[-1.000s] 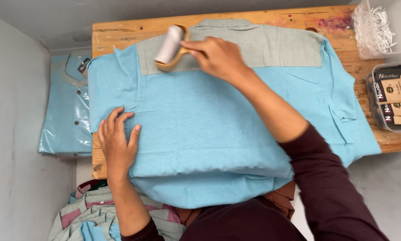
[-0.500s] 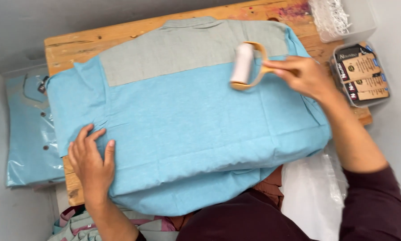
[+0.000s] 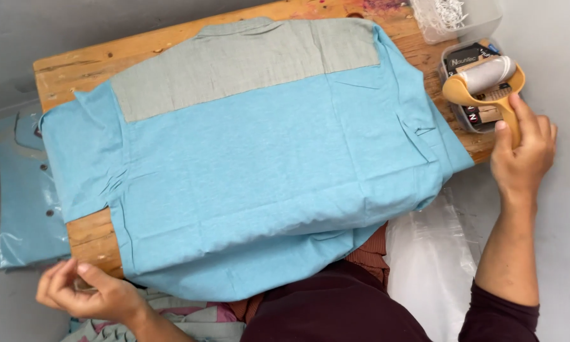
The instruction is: The person lays a light blue shirt on a wooden table, uses a lint roller to remove lint from the shirt's surface, then folds the shirt neatly.
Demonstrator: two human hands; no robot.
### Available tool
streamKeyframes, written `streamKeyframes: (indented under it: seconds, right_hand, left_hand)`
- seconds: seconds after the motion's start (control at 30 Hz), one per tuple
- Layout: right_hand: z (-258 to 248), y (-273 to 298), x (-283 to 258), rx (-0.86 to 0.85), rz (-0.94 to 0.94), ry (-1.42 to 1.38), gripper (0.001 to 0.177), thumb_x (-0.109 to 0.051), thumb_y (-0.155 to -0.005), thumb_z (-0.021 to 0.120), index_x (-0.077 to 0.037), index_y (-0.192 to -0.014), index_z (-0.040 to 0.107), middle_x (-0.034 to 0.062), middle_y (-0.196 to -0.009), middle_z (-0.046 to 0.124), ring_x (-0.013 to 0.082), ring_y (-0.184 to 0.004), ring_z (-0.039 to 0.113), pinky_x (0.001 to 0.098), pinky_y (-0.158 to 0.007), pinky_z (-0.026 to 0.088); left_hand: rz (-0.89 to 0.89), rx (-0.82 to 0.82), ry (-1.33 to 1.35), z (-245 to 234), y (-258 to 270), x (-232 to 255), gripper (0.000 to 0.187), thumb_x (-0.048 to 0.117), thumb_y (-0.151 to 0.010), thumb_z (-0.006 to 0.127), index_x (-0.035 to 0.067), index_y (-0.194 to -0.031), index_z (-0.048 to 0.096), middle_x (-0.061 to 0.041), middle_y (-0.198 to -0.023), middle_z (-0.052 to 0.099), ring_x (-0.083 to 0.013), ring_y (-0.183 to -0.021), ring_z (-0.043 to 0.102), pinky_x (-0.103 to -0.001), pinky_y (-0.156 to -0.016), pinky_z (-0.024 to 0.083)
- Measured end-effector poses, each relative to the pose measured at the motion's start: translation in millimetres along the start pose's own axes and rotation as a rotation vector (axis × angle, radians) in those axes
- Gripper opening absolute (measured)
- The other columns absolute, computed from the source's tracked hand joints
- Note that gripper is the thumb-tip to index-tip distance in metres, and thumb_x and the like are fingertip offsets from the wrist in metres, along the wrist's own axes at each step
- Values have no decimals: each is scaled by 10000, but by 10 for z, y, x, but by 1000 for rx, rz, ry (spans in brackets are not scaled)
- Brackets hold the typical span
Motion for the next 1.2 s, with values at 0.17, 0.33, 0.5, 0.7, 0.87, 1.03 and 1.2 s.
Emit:
streamKeyframes:
  seconds: [0.17,0.33,0.5,0.7,0.87,1.03,1.2]
  right_hand:
    - [85,-67,-123,169,-61,276,541,-410,-1259,459,-16,-1530,713,224,-1102,641,447,-1002,547,576,-788,441]
    - [-299,147,-924,414,-169,76,419,-169,-1177,559,191,-1351,685,305,-1145,485,493,-1055,462,607,-959,360]
    - [248,1158,-646,319,292,-419,145,17,-1062,597,77,-1190,563,182,-1164,509,304,-1050,536,395,-874,450]
    - [841,1697,-194,100,789,-796,388,-299,-1028,652,-115,-1296,439,124,-1271,555,177,-1172,562,302,-1018,461]
    - [667,1535,78,-62,874,-755,174,-256,-1051,715,-105,-1104,649,-73,-997,629,16,-925,547,186,-839,458]
    - [433,574,130,234,534,-1096,272,-335,-1128,696,-172,-1025,504,-62,-961,458,63,-955,444,217,-963,386]
    - [738,-922,-101,302,342,-1076,341,-385,-1142,705,-161,-989,499,-63,-926,446,59,-899,437,240,-856,403]
  left_hand:
    - [-234,139,50,-293,523,-286,188,-34,-1068,508,-13,-1241,439,-189,-1126,489,-310,-987,493,-430,-942,440]
    - [-560,33,54,-232,1036,-587,149,149,-1134,558,52,-1233,503,-105,-1177,529,-209,-1034,533,-319,-877,481]
    - [-860,-89,219,22,1655,-1042,341,368,-1106,530,90,-1299,486,-20,-1094,533,-129,-1001,517,-258,-886,459]
    - [-971,-78,477,160,1406,-708,593,421,-980,603,32,-1423,538,-100,-1364,620,-200,-1261,598,-332,-1058,518]
    - [-1041,-104,545,68,1333,-793,513,350,-954,643,13,-1340,616,-118,-1295,670,-206,-1203,636,-326,-1028,550]
    - [-668,-113,531,12,400,-569,520,409,-1032,620,-16,-1330,594,-159,-1304,641,-283,-1286,620,-408,-1143,530]
    - [-565,-163,622,588,-889,-425,325,397,-1061,630,82,-1143,627,8,-1043,610,-104,-1010,580,-263,-934,509]
Point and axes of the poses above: each hand's wrist, its own y-axis away from the middle knuckle, its own z-axis out of the palm, x = y × z, the point moved 10 cm from there along -y, towards the middle knuckle
